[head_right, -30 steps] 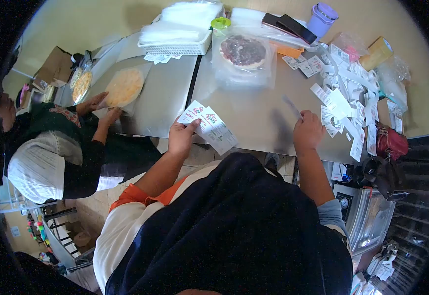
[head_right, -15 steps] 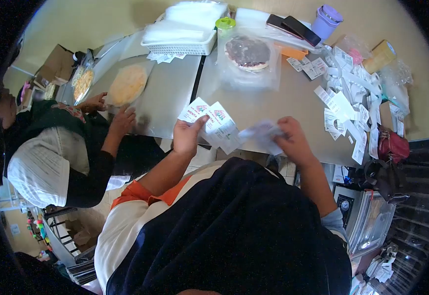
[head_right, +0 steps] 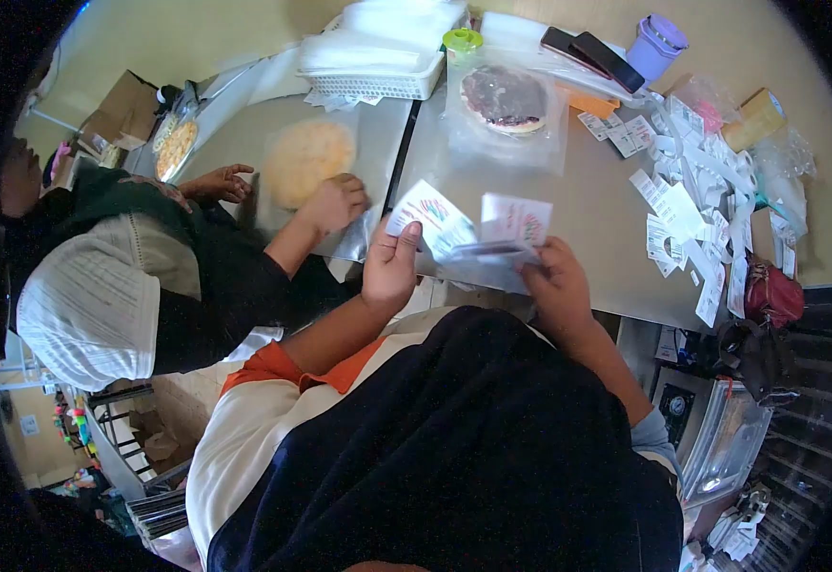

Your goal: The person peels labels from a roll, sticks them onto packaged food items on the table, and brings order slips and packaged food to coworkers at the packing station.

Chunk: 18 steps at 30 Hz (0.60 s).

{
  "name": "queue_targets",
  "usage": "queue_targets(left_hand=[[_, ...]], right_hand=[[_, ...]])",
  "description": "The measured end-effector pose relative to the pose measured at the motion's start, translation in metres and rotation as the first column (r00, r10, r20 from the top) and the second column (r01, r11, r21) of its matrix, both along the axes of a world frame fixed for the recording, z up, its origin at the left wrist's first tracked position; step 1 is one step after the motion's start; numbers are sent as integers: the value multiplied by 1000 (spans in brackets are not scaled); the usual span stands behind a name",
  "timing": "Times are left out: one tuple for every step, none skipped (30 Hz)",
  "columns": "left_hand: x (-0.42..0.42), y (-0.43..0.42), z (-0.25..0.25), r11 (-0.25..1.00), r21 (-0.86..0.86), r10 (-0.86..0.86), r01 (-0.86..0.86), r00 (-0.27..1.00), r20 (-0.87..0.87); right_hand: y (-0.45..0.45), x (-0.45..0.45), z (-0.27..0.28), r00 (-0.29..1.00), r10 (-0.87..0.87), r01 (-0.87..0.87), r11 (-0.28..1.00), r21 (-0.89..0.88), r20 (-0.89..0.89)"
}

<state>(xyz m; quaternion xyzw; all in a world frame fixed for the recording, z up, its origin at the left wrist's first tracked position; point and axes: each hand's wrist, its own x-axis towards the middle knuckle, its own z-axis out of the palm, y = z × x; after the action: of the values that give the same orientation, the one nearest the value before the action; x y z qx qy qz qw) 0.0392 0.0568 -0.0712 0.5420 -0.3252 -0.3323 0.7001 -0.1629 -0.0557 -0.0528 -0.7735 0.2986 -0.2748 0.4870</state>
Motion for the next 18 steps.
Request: queue_targets(left_hand=[[3,2,2,999,19,29,-30,997,74],[3,5,8,997,73,21,-17,999,-49],[6,8,6,998,55,0,-5,996,89],[9,10,2,999,38,-17,9,974,227],[12,12,4,999,21,-32,26,932,361],[14,14,11,1000,-23,-6,20,874,486],[16,15,10,997,-32,-39,63,861,507],[18,16,10,994,-39,-69,106,846,529],[19,16,11,988,-46,-98,148,828,551],[17,17,14,979,48,-200,197,898,391],[16,17,20,957,132,-282,258,936,211],[14,18,24,922,201,-340,329,940,18],[12,17,23,906,245,-345,345,938,-45],[11,13,21,888,285,-345,361,932,-106],[10,10,19,867,322,-342,379,925,-167],[8,10,16,873,293,-358,390,920,-159],[5,12,12,900,257,-302,351,930,-210],[4,15,8,925,224,-247,308,933,-261]], right_hand=[[-1,-2,-2,998,-51,51,999,15,29],[-1,-2,0,990,-120,107,980,165,73],[0,-3,5,975,-195,154,937,314,104],[0,-3,9,954,-274,190,869,457,125],[0,-3,11,947,-291,185,840,510,135],[0,-3,13,940,-309,180,807,562,142],[0,-3,14,933,-327,173,772,611,149],[0,0,14,938,-318,165,756,633,135],[2,4,14,943,-308,156,740,655,123],[4,9,14,949,-295,146,722,676,111],[5,15,14,966,-245,132,733,668,78],[7,21,14,980,-194,116,741,661,44],[9,28,14,990,-140,99,750,655,11],[9,35,10,996,-89,85,829,553,-20],[10,42,2,998,-42,62,894,443,-56],[11,48,-2,995,0,31,945,325,-97],[13,55,-2,993,25,5,968,253,-115],[16,62,-2,990,48,-24,983,179,-132]])
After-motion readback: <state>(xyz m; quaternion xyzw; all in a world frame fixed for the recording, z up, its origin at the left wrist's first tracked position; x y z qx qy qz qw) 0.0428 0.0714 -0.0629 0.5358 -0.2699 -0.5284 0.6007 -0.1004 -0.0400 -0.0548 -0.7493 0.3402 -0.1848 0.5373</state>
